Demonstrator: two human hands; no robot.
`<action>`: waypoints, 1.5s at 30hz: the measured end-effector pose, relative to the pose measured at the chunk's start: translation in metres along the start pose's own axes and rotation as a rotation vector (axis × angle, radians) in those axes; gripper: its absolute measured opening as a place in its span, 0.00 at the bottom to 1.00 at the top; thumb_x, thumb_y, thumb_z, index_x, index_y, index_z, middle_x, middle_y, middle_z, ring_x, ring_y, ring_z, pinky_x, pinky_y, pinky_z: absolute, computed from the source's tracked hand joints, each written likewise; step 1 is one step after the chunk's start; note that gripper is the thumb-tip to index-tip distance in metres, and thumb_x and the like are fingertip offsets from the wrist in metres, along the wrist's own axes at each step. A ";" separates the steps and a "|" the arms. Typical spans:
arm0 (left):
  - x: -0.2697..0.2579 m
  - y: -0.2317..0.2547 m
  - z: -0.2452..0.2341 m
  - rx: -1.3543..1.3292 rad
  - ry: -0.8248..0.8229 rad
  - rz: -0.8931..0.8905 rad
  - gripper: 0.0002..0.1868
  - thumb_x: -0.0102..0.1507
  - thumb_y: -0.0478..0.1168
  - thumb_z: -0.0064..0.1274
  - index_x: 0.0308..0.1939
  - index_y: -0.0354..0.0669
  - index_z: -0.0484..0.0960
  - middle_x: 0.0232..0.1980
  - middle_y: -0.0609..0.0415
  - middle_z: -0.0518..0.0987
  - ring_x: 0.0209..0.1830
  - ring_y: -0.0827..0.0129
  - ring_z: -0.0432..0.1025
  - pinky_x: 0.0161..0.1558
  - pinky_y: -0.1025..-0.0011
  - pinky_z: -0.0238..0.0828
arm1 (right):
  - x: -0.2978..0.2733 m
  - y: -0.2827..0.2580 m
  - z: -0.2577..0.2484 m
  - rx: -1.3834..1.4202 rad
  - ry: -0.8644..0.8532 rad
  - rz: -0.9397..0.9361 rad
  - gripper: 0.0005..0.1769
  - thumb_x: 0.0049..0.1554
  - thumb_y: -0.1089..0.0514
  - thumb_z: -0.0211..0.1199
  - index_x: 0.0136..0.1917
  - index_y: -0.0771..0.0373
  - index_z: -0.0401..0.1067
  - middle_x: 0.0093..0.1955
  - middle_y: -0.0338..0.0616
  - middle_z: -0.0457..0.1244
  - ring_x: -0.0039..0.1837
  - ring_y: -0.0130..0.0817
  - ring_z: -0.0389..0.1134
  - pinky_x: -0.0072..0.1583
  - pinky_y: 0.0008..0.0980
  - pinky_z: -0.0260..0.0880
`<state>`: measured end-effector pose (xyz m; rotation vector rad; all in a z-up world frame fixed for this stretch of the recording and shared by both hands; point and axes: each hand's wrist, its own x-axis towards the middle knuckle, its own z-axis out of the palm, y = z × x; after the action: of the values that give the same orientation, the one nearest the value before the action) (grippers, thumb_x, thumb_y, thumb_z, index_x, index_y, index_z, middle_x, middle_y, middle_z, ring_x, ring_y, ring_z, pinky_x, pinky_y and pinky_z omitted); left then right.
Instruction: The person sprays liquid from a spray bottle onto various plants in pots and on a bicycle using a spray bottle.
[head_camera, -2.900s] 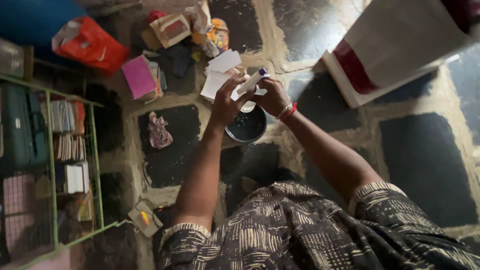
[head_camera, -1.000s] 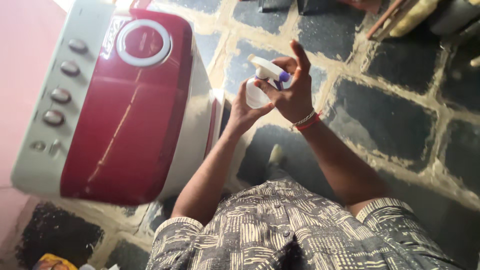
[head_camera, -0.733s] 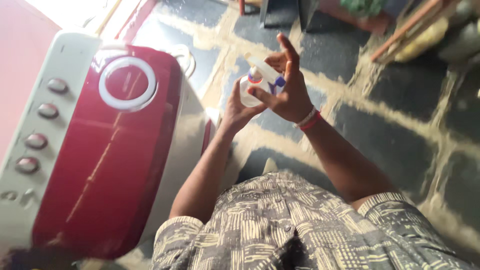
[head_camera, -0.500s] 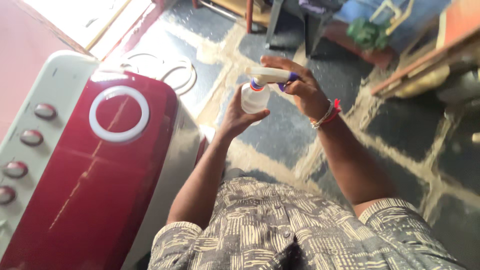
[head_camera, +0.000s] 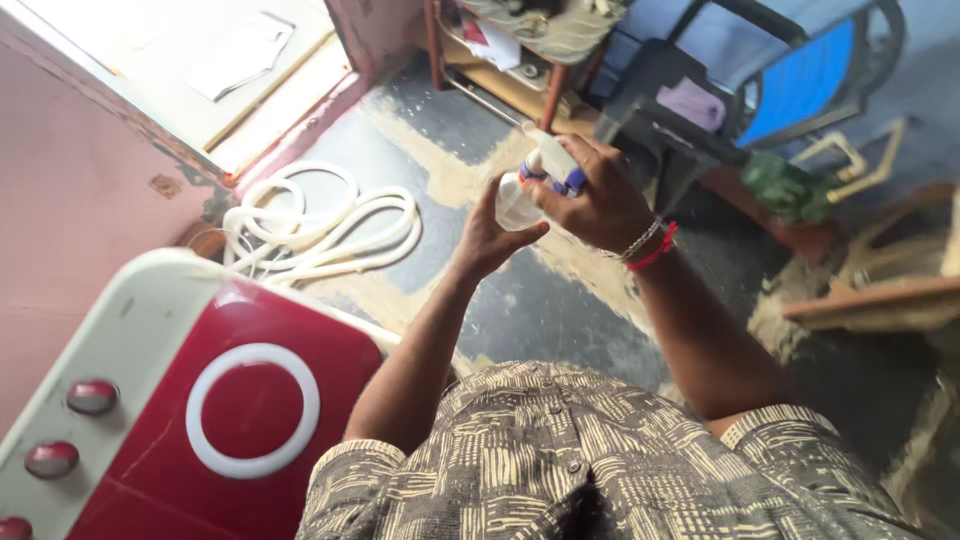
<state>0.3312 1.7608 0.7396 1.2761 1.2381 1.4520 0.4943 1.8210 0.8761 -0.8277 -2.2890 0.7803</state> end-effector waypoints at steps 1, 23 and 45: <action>0.018 -0.003 -0.010 -0.016 0.018 0.008 0.43 0.54 0.42 0.72 0.69 0.42 0.67 0.57 0.51 0.80 0.57 0.68 0.76 0.57 0.67 0.76 | 0.022 0.010 0.001 0.071 -0.069 -0.032 0.25 0.54 0.56 0.72 0.62 0.67 0.72 0.52 0.51 0.68 0.53 0.37 0.72 0.55 0.34 0.72; 0.363 -0.116 -0.211 -0.024 0.410 -0.070 0.50 0.51 0.44 0.73 0.72 0.43 0.62 0.60 0.51 0.77 0.60 0.66 0.74 0.59 0.64 0.74 | 0.491 0.212 0.149 1.108 -0.432 -0.288 0.40 0.53 0.70 0.77 0.68 0.55 0.55 0.61 0.41 0.61 0.65 0.31 0.66 0.67 0.35 0.69; 0.584 -0.158 -0.615 0.002 0.594 0.028 0.44 0.54 0.47 0.73 0.68 0.45 0.67 0.61 0.54 0.77 0.61 0.69 0.72 0.61 0.67 0.72 | 0.909 0.159 0.406 0.983 -0.727 -0.245 0.58 0.50 0.67 0.77 0.83 0.53 0.44 0.59 0.45 0.62 0.62 0.33 0.63 0.65 0.36 0.67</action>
<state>-0.3679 2.2638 0.6883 0.8842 1.5975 1.9292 -0.3054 2.4286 0.7841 0.2308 -2.0338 2.0601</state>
